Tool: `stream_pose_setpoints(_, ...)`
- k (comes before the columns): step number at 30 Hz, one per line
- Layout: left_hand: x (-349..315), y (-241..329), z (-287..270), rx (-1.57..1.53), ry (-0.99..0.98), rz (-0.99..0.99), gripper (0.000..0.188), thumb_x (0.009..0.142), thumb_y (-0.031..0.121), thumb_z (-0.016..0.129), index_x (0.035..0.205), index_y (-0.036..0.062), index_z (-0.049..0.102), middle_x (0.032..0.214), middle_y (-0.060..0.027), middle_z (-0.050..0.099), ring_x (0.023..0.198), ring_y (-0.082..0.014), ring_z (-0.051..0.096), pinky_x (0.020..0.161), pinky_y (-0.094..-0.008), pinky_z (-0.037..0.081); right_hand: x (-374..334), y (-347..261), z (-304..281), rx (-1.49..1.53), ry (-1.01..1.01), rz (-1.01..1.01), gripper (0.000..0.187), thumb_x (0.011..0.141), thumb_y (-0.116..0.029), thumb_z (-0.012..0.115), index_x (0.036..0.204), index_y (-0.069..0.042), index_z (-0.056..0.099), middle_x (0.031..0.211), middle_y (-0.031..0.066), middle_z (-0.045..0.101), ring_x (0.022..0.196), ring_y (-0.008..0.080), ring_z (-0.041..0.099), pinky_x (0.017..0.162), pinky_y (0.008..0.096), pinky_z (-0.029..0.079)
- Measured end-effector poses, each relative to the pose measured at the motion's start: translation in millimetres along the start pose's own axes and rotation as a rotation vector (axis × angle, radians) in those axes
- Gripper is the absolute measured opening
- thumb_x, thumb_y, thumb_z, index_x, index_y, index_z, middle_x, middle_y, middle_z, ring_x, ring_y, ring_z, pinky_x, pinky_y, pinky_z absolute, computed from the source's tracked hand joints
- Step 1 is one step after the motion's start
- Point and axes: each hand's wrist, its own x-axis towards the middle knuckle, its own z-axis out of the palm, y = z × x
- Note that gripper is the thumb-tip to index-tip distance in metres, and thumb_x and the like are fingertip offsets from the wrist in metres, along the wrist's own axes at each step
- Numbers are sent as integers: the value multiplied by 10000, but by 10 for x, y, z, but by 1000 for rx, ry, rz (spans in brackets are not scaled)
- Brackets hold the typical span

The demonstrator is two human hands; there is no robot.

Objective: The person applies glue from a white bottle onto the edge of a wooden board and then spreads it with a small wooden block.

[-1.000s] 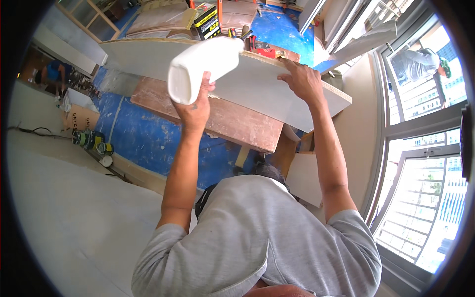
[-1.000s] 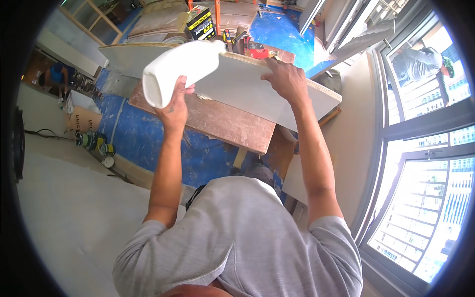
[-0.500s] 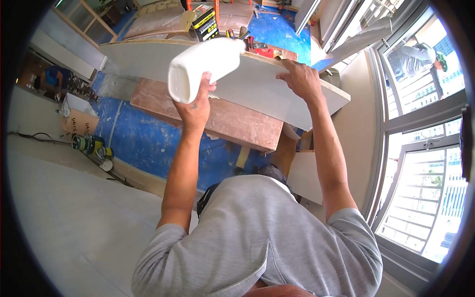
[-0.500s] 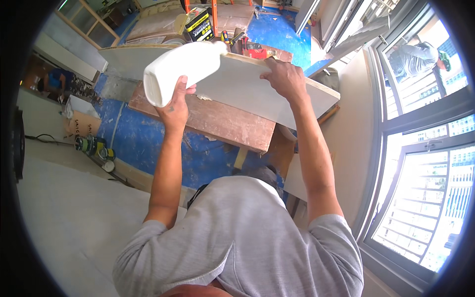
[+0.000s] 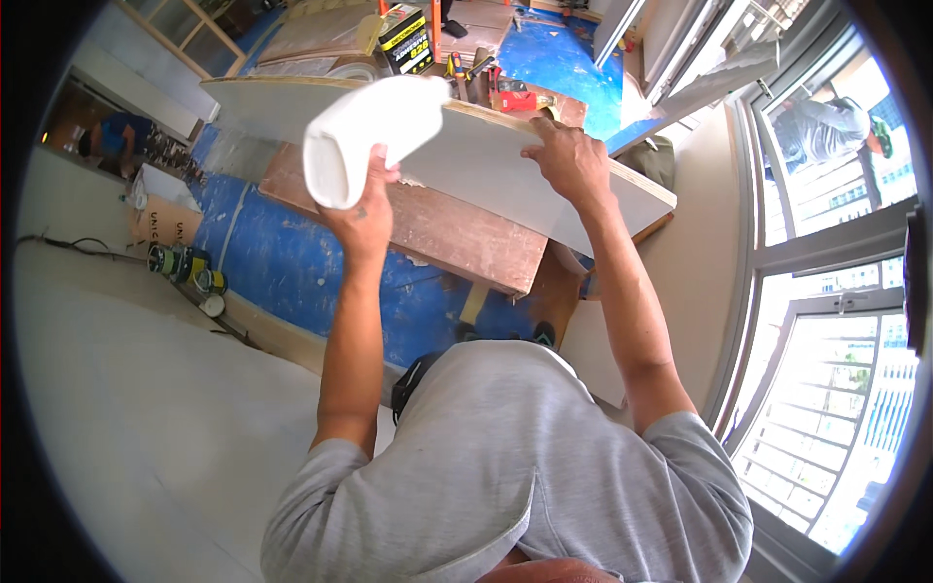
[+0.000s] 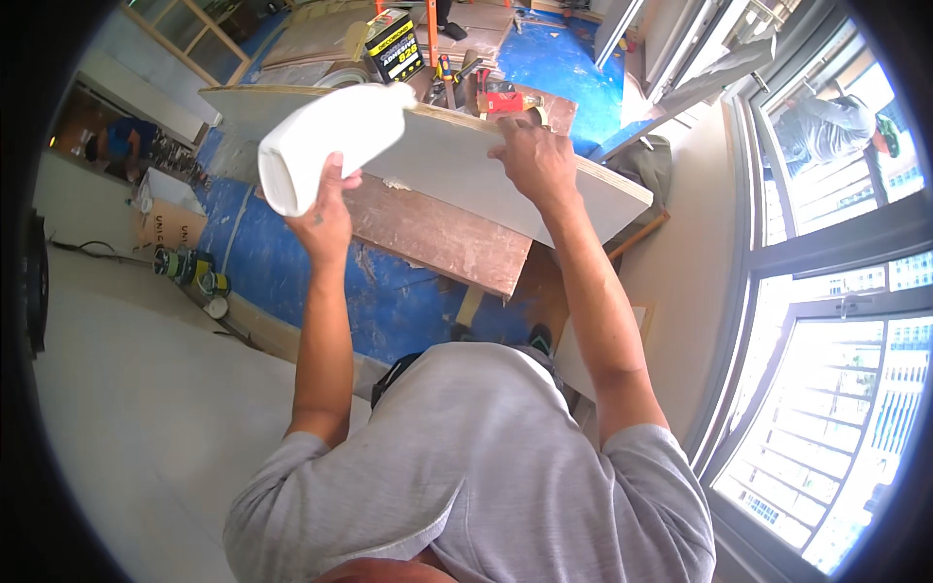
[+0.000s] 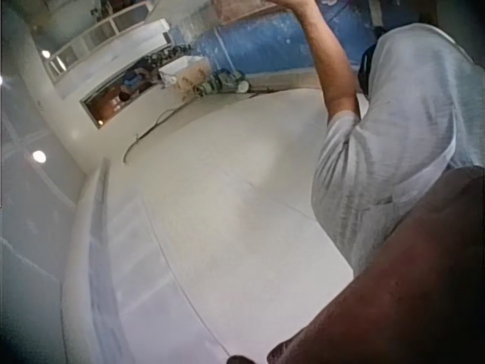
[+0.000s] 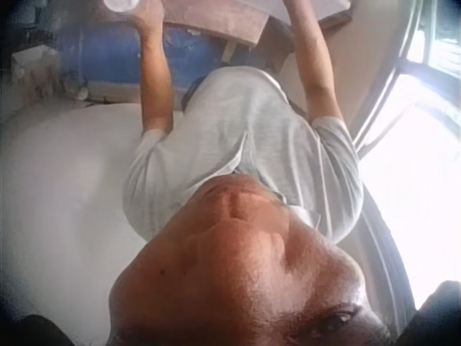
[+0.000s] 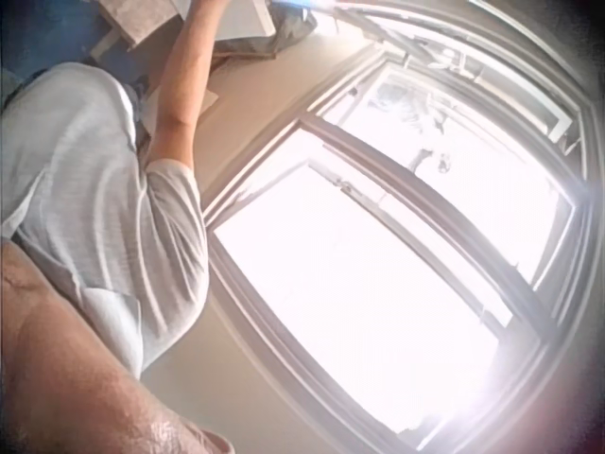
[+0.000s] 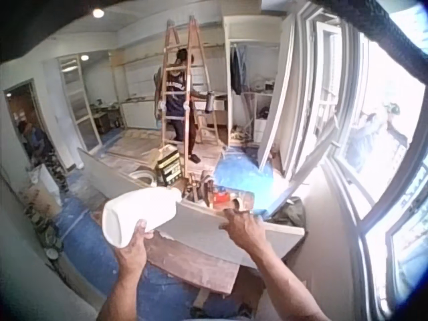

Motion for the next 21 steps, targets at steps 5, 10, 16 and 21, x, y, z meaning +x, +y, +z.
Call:
stream_pose_setpoints(5, -98, 249, 194, -29, 68, -109, 354, 973, 26, 717, 1283, -100, 600, 1032, -161, 724, 755, -178, 713, 637, -280, 633, -91, 240, -117, 24, -63, -100, 495, 900, -310, 745, 1348, -134, 627, 1181, 142, 731, 1062, 367, 707, 866, 493, 552)
stream_pose_setpoints(10, -178, 235, 194, 72, 78, -2, 284, 981, 49, 710, 1200, -119, 643, 1017, -177, 736, 719, -222, 733, 634, -311, 641, -509, 781, -546, -82, -125, 73, 390, 830, -366, 799, 1091, -96, 696, 996, 142, 749, 996, 357, 711, 816, 487, 545)
stream_pose_setpoints(16, -309, 267, 278, 119, 166, -64, 323, 971, 65, 725, 1210, -127, 623, 1012, -189, 730, 716, -241, 731, 604, -315, 639, -903, 1150, -468, 210, 85, 70, 460, 806, -306, 833, 1193, -87, 717, 1078, 127, 755, 1028, 358, 704, 840, 462, 550)
stream_pose_setpoints(21, -412, 424, 328, -36, 115, -48, 331, 979, 61, 711, 1241, -109, 604, 1030, -195, 725, 722, -245, 730, 610, -312, 640, -950, 1200, -379, 239, 133, 39, 463, 797, -284, 834, 1205, -90, 730, 1130, 124, 754, 1034, 356, 709, 851, 448, 558)
